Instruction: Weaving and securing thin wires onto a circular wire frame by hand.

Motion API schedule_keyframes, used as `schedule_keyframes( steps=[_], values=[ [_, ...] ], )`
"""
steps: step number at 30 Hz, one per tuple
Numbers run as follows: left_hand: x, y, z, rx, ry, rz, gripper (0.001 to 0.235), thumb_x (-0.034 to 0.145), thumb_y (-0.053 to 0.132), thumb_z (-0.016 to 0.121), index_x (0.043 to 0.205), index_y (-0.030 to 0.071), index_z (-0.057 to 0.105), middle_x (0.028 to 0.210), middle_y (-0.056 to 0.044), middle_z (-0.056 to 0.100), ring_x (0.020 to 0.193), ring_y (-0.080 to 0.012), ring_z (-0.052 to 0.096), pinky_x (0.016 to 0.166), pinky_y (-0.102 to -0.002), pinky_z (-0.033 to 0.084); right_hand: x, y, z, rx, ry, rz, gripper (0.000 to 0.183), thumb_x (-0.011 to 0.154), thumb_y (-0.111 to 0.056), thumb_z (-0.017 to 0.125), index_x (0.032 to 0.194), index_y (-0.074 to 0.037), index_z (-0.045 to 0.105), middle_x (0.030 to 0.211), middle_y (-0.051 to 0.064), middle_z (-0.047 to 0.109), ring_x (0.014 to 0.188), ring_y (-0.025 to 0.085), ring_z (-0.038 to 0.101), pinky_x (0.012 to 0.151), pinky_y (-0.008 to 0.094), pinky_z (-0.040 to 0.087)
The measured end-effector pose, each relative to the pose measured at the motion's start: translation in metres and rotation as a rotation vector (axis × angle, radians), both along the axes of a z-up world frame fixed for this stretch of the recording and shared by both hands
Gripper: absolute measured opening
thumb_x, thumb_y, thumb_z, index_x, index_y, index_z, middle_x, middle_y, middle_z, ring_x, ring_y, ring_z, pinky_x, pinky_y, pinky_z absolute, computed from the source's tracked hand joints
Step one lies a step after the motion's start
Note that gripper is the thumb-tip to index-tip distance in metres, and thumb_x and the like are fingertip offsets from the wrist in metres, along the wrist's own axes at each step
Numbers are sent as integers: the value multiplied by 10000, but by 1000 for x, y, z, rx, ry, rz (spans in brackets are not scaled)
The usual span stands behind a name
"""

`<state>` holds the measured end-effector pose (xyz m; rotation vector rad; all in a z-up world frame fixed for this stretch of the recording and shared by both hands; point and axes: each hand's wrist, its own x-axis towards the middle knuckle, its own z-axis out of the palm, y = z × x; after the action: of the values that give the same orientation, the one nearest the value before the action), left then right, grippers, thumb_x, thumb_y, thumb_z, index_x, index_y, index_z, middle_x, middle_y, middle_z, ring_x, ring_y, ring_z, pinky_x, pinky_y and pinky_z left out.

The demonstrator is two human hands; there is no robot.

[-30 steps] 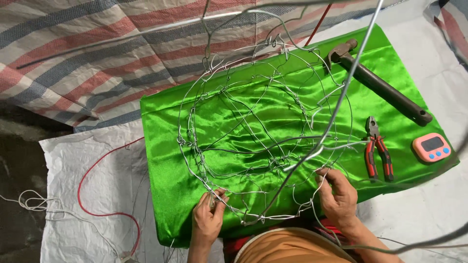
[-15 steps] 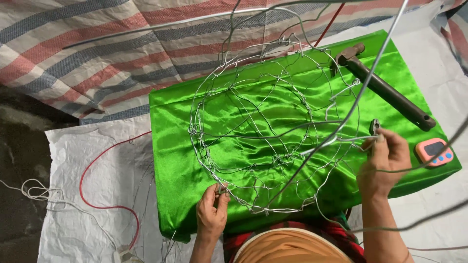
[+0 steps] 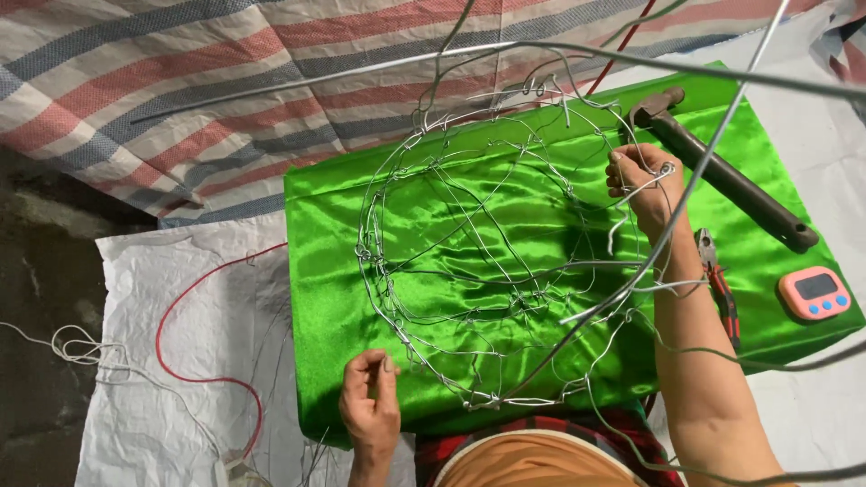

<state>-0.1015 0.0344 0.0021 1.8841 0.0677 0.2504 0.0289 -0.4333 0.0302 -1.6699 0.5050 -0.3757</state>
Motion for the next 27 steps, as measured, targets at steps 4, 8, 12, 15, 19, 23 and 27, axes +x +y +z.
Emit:
schedule_keyframes(
  steps=[4,8,12,15,19,23,27],
  values=[
    [14,5,7,-54,-26,2,209,974,192,653,1134,62,688,920,-40,756,766,-135,764,703,-239,602,21,-9,1,69,59,26,99,1052,-108,669,1000,-34,630,803,65,618,644,137,562,553,243,483],
    [28,-4,25,-30,-138,-85,191,991,147,626,1144,42,675,1013,-61,722,783,-150,764,723,-245,627,40,-24,-17,19,51,97,161,1042,-181,681,1061,-25,642,823,75,636,668,137,606,572,247,518],
    [46,-17,54,232,-373,-178,146,995,122,619,1100,46,687,1047,-84,726,942,-204,713,839,-293,602,52,-27,-24,-71,57,233,291,1018,-269,711,1098,8,669,834,82,641,742,163,643,643,289,592],
    [63,-19,67,344,-482,-271,228,986,47,590,1168,67,726,1119,-80,726,1017,-211,720,877,-315,610,64,-28,-26,-86,130,239,255,1035,-195,689,1138,38,691,907,139,704,734,209,678,647,305,609],
    [86,-16,100,421,-604,-455,241,991,-3,592,1212,21,686,1168,-88,719,1010,-241,696,891,-357,577,68,-32,-24,117,36,285,292,969,-184,751,1136,47,685,852,103,653,730,169,652,687,285,629],
    [94,-11,105,180,-374,-593,347,963,-29,453,1217,-4,689,1199,-129,726,1065,-259,705,933,-347,601,73,-32,-22,347,39,374,197,967,-135,723,1055,20,639,885,126,655,734,197,642,683,297,599],
    [105,-9,74,-178,-169,-558,255,1006,-24,561,1236,-41,669,1216,-163,720,1037,-250,755,955,-331,655,75,-18,-4,94,150,439,213,998,-230,710,968,-21,734,769,61,671,676,127,604,614,230,480]
  ],
)
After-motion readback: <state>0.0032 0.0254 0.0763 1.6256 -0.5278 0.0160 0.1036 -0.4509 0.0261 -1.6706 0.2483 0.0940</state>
